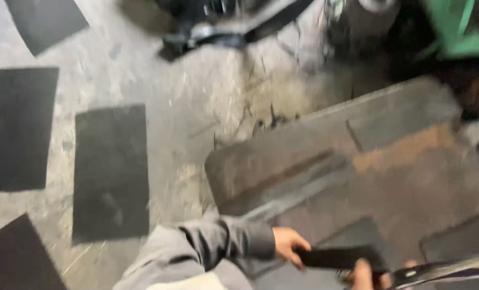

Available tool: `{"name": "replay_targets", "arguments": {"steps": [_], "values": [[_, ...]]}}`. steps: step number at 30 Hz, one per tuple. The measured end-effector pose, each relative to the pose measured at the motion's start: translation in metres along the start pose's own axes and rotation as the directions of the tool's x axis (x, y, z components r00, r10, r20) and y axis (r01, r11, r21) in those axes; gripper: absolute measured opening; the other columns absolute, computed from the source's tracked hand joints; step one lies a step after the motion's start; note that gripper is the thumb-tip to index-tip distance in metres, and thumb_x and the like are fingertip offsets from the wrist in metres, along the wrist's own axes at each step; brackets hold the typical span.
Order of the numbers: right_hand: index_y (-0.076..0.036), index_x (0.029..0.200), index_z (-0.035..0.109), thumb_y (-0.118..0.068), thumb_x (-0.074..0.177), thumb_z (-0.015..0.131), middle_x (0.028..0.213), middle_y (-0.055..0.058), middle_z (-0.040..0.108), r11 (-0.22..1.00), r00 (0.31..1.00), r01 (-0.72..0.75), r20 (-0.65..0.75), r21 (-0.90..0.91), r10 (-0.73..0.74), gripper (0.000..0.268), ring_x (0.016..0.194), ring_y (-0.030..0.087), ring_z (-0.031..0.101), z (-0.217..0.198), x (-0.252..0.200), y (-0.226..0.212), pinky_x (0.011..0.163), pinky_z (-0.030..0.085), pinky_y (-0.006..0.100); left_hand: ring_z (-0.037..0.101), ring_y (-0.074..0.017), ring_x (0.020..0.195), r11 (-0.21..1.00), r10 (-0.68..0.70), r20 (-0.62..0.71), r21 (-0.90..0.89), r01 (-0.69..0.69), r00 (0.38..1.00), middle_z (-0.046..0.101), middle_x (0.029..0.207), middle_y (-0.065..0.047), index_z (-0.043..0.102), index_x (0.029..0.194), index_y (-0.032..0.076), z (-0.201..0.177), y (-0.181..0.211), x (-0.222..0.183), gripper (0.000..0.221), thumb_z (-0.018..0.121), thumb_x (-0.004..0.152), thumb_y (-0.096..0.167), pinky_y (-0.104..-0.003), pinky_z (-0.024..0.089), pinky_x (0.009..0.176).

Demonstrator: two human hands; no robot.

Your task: Cutting strips and pieces from a large industrial rubber sheet using scissors on a worktable.

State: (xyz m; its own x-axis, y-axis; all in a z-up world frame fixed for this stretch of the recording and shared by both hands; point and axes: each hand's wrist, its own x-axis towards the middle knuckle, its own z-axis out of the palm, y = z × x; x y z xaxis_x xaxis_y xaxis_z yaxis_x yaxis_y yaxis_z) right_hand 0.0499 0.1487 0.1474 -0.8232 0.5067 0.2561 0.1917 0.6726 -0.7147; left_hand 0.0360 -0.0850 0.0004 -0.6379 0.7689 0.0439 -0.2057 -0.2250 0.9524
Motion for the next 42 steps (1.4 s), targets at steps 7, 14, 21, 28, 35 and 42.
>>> {"name": "replay_targets", "arguments": {"steps": [7, 14, 21, 28, 35, 42], "values": [[0.001, 0.101, 0.059, -0.004, 0.104, 0.058, 0.083, 0.01, 0.061, 0.953, 0.993, 0.115, -0.02, 0.281, -0.114, 0.006, 0.062, 0.017, 0.056, -0.02, 0.028, -0.204, 0.058, 0.047, 0.03, 0.069, -0.0151, 0.086, 0.996, -0.085, 0.086, -0.021, 0.087, 0.993, 0.077, 0.097, -0.008, 0.071, 0.117, 0.007, 0.002, -0.072, -0.072, 0.041, 0.08, 0.082, 0.028, -0.035, 0.056, 0.079], [-0.002, 0.132, 0.06, 0.006, 0.117, 0.056, 0.106, 0.014, 0.07, 0.972, 0.962, 0.218, 0.146, 0.089, -0.229, 0.017, 0.071, 0.02, 0.063, 0.015, 0.099, -0.129, 0.064, 0.056, 0.032, 0.064, -0.0108, 0.088, 0.972, -0.208, -0.286, -0.171, 0.164, 0.935, 0.072, 0.093, -0.005, 0.071, 0.113, 0.003, -0.07, -0.025, -0.132, 0.025, 0.073, 0.091, 0.016, -0.03, 0.053, 0.08], [-0.021, 0.166, 0.034, 0.018, 0.106, 0.062, 0.109, 0.011, 0.063, 0.911, 0.956, -0.099, 0.291, 0.4, -0.024, 0.077, 0.073, 0.019, 0.06, 0.128, 0.125, -0.055, 0.061, 0.055, 0.035, 0.068, -0.0189, 0.092, 0.903, -0.397, -0.584, -0.11, 0.416, 0.708, 0.073, 0.101, -0.01, 0.065, 0.126, 0.007, -0.077, -0.032, -0.151, 0.035, 0.07, 0.092, 0.015, -0.032, 0.053, 0.086], [-0.017, 0.162, 0.043, 0.01, 0.105, 0.068, 0.093, 0.011, 0.067, 0.927, 0.944, -0.117, 0.331, 0.356, -0.009, 0.067, 0.065, 0.021, 0.07, 0.197, 0.143, 0.018, 0.053, 0.053, 0.034, 0.063, -0.0339, 0.094, 0.784, -0.413, -0.708, 0.046, 0.62, 0.574, 0.063, 0.098, -0.015, 0.063, 0.139, 0.017, -0.065, -0.053, -0.125, 0.049, 0.071, 0.091, 0.014, -0.042, 0.05, 0.085], [-0.015, 0.16, 0.036, 0.004, 0.103, 0.065, 0.101, 0.007, 0.066, 0.877, 0.93, -0.266, 0.346, 0.4, 0.124, 0.067, 0.074, 0.021, 0.076, 0.218, 0.144, 0.042, 0.055, 0.057, 0.035, 0.062, -0.0346, 0.093, 0.775, -0.365, -0.697, 0.139, 0.616, 0.617, 0.06, 0.1, -0.015, 0.061, 0.14, 0.016, -0.061, -0.066, -0.125, 0.049, 0.069, 0.092, 0.012, -0.042, 0.051, 0.083], [-0.014, 0.164, 0.028, -0.005, 0.106, 0.067, 0.1, 0.003, 0.063, 0.937, 0.978, -0.193, 0.13, 0.291, 0.162, 0.07, 0.08, 0.012, 0.063, 0.176, 0.068, 0.089, 0.065, 0.053, 0.027, 0.046, -0.0433, 0.123, 0.547, -0.102, -0.741, 0.516, 0.659, 0.664, 0.048, 0.136, -0.022, 0.049, 0.146, 0.011, -0.059, -0.009, -0.083, 0.081, 0.081, 0.08, 0.044, -0.057, 0.037, 0.102]]}}
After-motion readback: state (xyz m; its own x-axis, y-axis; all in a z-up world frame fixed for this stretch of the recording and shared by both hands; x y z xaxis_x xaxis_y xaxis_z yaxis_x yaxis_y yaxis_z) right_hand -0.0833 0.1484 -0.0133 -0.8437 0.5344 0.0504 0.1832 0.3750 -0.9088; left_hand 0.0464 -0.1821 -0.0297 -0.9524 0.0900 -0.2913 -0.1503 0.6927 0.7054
